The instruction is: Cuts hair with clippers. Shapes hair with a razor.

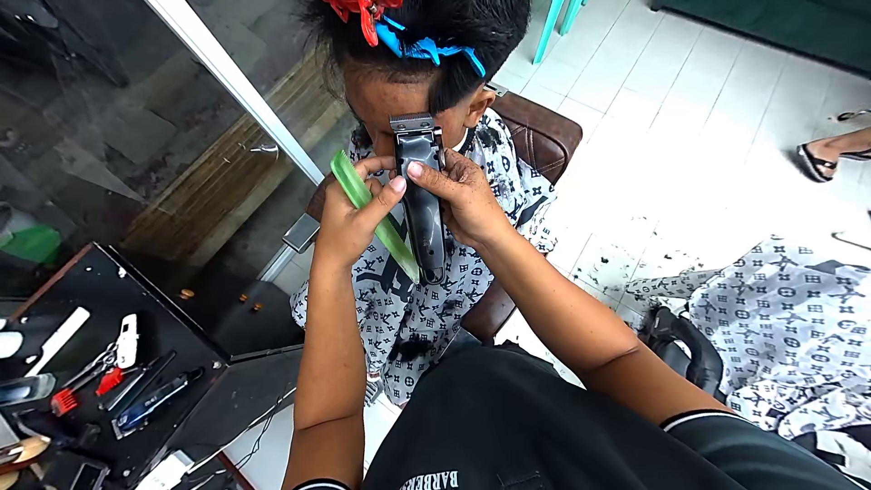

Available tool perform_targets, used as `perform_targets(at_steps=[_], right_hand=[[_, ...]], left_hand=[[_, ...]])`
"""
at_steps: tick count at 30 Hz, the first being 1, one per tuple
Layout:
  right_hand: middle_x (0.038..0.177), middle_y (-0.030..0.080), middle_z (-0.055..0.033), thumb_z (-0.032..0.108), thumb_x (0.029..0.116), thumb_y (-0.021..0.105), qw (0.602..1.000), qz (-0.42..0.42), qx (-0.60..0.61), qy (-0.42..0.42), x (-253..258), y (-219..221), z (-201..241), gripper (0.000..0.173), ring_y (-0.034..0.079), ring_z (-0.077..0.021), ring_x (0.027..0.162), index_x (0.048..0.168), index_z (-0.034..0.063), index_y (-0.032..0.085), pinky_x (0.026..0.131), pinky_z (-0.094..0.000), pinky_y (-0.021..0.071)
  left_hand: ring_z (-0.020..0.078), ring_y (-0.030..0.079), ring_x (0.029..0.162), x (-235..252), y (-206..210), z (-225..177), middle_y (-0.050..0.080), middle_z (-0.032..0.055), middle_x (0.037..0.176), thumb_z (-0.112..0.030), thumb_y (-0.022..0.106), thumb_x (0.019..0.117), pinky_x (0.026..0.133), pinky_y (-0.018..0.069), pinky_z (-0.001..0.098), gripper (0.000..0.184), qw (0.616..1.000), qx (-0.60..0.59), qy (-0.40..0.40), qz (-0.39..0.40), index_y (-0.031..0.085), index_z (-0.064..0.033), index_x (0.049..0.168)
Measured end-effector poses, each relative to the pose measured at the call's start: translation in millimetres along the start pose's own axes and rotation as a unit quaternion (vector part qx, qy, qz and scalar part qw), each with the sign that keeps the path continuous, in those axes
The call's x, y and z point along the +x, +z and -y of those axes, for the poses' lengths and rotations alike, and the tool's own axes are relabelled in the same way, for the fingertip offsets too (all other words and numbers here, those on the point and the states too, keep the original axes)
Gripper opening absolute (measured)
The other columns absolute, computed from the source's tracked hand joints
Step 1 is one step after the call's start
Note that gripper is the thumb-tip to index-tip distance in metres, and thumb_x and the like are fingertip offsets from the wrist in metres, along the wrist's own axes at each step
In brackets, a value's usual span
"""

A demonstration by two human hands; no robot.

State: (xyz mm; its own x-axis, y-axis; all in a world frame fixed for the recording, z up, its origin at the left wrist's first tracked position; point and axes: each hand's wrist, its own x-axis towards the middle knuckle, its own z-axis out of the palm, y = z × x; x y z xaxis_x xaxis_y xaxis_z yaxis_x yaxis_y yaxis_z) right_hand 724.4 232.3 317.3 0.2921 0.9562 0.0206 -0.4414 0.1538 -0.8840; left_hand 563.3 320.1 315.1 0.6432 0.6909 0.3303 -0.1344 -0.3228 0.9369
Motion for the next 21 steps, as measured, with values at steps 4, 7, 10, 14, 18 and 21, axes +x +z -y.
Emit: perform_targets(at_steps=[4, 7, 10, 14, 18, 21], right_hand=[[0.1, 0.072, -0.0122, 0.013, 0.0927, 0.073, 0.999, 0.021, -0.009, -0.036, -6.0, 2.5, 5.5, 0.051, 0.073, -0.0183, 0.09, 0.133, -0.0019, 0.047, 0.082, -0.0352, 0.0627], [0.115, 0.068, -0.0143, 0.008, 0.0914, 0.073, 0.993, 0.046, -0.02, -0.103, -6.9, 3.0, 6.9, 0.058, 0.072, -0.019, 0.101, 0.139, -0.0043, 0.041, 0.091, -0.0355, 0.0613], [0.123, 0.064, -0.0163, 0.013, 0.0884, 0.078, 0.978, 0.084, -0.056, -0.181, -11.5, -4.7, 3.6, 0.067, 0.07, -0.0213, 0.106, 0.14, -0.007, 0.039, 0.093, -0.0387, 0.0608], [0.125, 0.066, -0.0115, 0.027, 0.0882, 0.082, 0.966, 0.113, -0.13, -0.194, -49.8, -31.1, 6.4, 0.073, 0.071, -0.0223, 0.106, 0.144, 0.0035, 0.041, 0.089, -0.0384, 0.0628], [0.125, 0.068, -0.0131, 0.023, 0.0865, 0.084, 0.972, 0.123, -0.1, -0.172, -73.5, -54.2, 7.1, 0.071, 0.072, -0.028, 0.105, 0.143, 0.011, 0.044, 0.088, -0.0426, 0.0639], [0.124, 0.068, -0.0139, 0.023, 0.0861, 0.084, 0.973, 0.115, -0.104, -0.17, -76.5, -58.4, 8.8, 0.07, 0.073, -0.0282, 0.104, 0.142, 0.0109, 0.044, 0.086, -0.0419, 0.0644]], left_hand=[[0.0003, 0.054, 0.063, -2.2, -0.8, -8.7, 0.057, -0.0116, 0.074, -0.022, 0.067, 0.095, 0.062, 0.0497, 0.0171, 0.036, 1.0, -0.002, 0.007, 0.011, 0.06, -0.0037, 0.125], [-0.0007, 0.054, 0.062, 0.4, -0.3, -12.4, 0.058, -0.0133, 0.074, -0.024, 0.069, 0.0944, 0.062, 0.05, 0.0171, 0.043, 0.998, -0.022, 0.052, 0.027, 0.057, -0.0022, 0.129], [-0.0031, 0.052, 0.063, 6.7, -5.8, -10.4, 0.059, -0.0153, 0.077, -0.032, 0.061, 0.101, 0.061, 0.0471, 0.0153, 0.039, 0.994, -0.063, 0.079, 0.037, 0.059, -0.0071, 0.131], [0.0, 0.055, 0.06, 18.4, -25.4, -12.7, 0.057, -0.0136, 0.067, -0.02, 0.04, 0.1081, 0.063, 0.0505, 0.0193, 0.022, 0.987, -0.089, 0.061, -0.119, 0.06, -0.0134, 0.112], [0.0051, 0.062, 0.064, 37.2, -29.3, -35.1, 0.06, -0.0084, 0.069, -0.022, 0.028, 0.1119, 0.067, 0.0575, 0.0239, 0.028, 0.958, -0.195, 0.057, -0.204, 0.054, -0.0161, 0.105], [0.0099, 0.063, 0.065, 56.0, -20.8, -47.1, 0.061, -0.0029, 0.072, -0.029, 0.02, 0.1126, 0.065, 0.0583, 0.0272, 0.039, 0.94, -0.274, 0.052, -0.196, 0.054, -0.0158, 0.097]])
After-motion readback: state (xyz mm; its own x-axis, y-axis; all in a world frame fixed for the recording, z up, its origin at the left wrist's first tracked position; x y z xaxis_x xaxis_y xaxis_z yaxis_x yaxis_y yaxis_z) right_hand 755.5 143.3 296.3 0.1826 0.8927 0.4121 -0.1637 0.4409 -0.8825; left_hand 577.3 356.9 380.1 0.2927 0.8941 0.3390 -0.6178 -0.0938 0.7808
